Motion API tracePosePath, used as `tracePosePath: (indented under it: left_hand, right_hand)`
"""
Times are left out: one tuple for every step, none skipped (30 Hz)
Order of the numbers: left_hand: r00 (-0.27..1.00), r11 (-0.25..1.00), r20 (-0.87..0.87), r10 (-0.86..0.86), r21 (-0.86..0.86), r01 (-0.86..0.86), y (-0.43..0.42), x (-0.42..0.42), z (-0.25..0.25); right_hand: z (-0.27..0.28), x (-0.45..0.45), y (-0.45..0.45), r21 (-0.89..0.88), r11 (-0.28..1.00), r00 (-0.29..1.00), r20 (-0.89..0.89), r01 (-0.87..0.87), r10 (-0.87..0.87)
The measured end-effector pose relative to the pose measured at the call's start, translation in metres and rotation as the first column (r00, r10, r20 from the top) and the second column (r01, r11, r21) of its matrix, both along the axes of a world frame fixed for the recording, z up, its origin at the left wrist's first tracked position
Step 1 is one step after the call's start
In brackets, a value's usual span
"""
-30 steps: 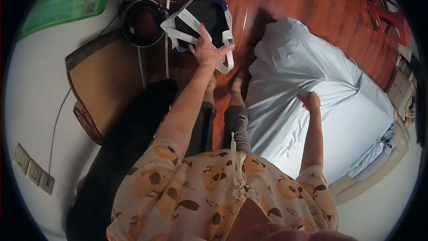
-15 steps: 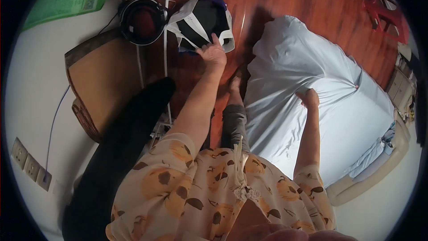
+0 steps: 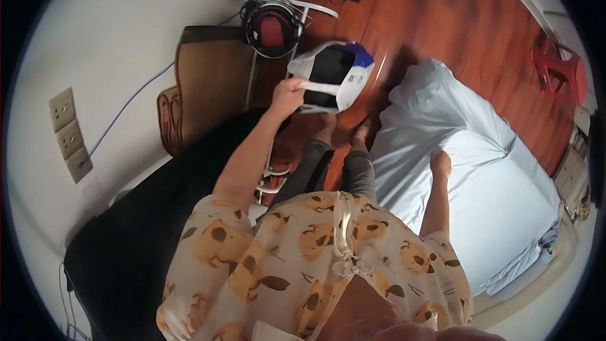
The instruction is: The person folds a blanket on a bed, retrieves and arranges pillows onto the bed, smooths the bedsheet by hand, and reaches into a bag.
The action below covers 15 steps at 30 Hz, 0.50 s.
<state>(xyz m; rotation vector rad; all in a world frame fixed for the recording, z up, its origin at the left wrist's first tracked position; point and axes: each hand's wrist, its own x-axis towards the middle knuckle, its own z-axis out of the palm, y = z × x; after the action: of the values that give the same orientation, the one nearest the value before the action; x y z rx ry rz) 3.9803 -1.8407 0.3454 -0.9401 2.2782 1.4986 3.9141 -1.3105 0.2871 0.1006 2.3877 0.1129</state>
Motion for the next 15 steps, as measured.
tracePosePath:
  left_hand:
    - [0.993, 0.989, -0.004, -0.119, -0.085, 0.118, -0.015, 0.006, 0.025]
    - [0.994, 0.989, -0.015, -0.109, -0.097, 0.107, -0.025, 0.007, 0.051]
    - [0.994, 0.993, 0.039, -0.107, -0.036, 0.108, -0.033, 0.009, 0.079]
    - [0.989, 0.994, 0.097, -0.111, 0.029, 0.108, -0.040, 0.017, 0.097]
    - [0.989, 0.994, 0.099, -0.109, 0.026, 0.107, -0.049, 0.028, 0.107]
    - [0.984, 0.989, 0.110, -0.140, -0.038, 0.144, -0.057, 0.040, 0.116]
    - [0.978, 0.978, 0.122, -0.168, -0.101, 0.181, -0.064, 0.052, 0.124]
    - [0.979, 0.979, 0.123, -0.164, -0.103, 0.176, -0.068, 0.063, 0.134]
    - [0.989, 0.994, 0.143, -0.048, -0.089, 0.062, -0.070, 0.074, 0.146]
    - [0.984, 0.996, 0.165, 0.066, -0.077, -0.054, -0.073, 0.085, 0.155]
    - [0.983, 0.995, 0.168, 0.071, -0.079, -0.059, -0.079, 0.096, 0.159]
    - [0.959, 0.979, 0.199, 0.202, -0.070, -0.191, -0.086, 0.108, 0.159]
    - [0.916, 0.945, 0.231, 0.326, -0.063, -0.321, -0.095, 0.120, 0.156]
    - [0.914, 0.944, 0.238, 0.330, -0.060, -0.325, -0.108, 0.137, 0.147]
    - [0.925, 0.957, 0.263, 0.275, -0.163, -0.238, -0.124, 0.157, 0.130]
  right_hand:
    - [0.000, 0.003, -0.003, -0.060, 0.998, 1.000, 0.029, 0.011, -0.010]
    - [-0.011, 0.014, -0.002, -0.134, 0.990, 0.999, -0.012, -0.048, 0.047]
    - [-0.024, 0.023, -0.002, -0.202, 0.973, 0.994, -0.052, -0.107, 0.098]
    - [-0.030, 0.027, -0.012, -0.202, 0.976, 0.996, 0.001, -0.085, 0.087]
    - [-0.046, 0.035, -0.014, -0.306, 0.947, 0.995, -0.013, -0.097, 0.097]
    - [-0.036, 0.033, -0.030, -0.321, 0.943, 0.995, 0.005, -0.090, 0.097]
    - [-0.022, 0.030, -0.056, -0.336, 0.938, 0.995, 0.022, -0.085, 0.098]
    - [-0.019, 0.030, -0.072, -0.338, 0.937, 0.994, 0.022, -0.090, 0.103]
    - [-0.018, 0.029, -0.085, -0.416, 0.907, 0.996, 0.029, -0.064, 0.083]
    - [-0.018, 0.028, -0.098, -0.490, 0.871, 0.997, 0.038, -0.037, 0.063]
    - [-0.019, 0.026, -0.110, -0.492, 0.870, 0.997, 0.041, -0.039, 0.068]
    - [-0.019, 0.025, -0.120, -0.506, 0.861, 0.996, 0.031, -0.058, 0.085]
    - [-0.019, 0.024, -0.128, -0.518, 0.852, 0.995, 0.021, -0.076, 0.101]
    - [-0.018, 0.025, -0.134, -0.514, 0.854, 0.994, 0.026, -0.078, 0.106]
    - [-0.018, 0.024, -0.140, -0.532, 0.843, 0.994, 0.024, -0.081, 0.111]
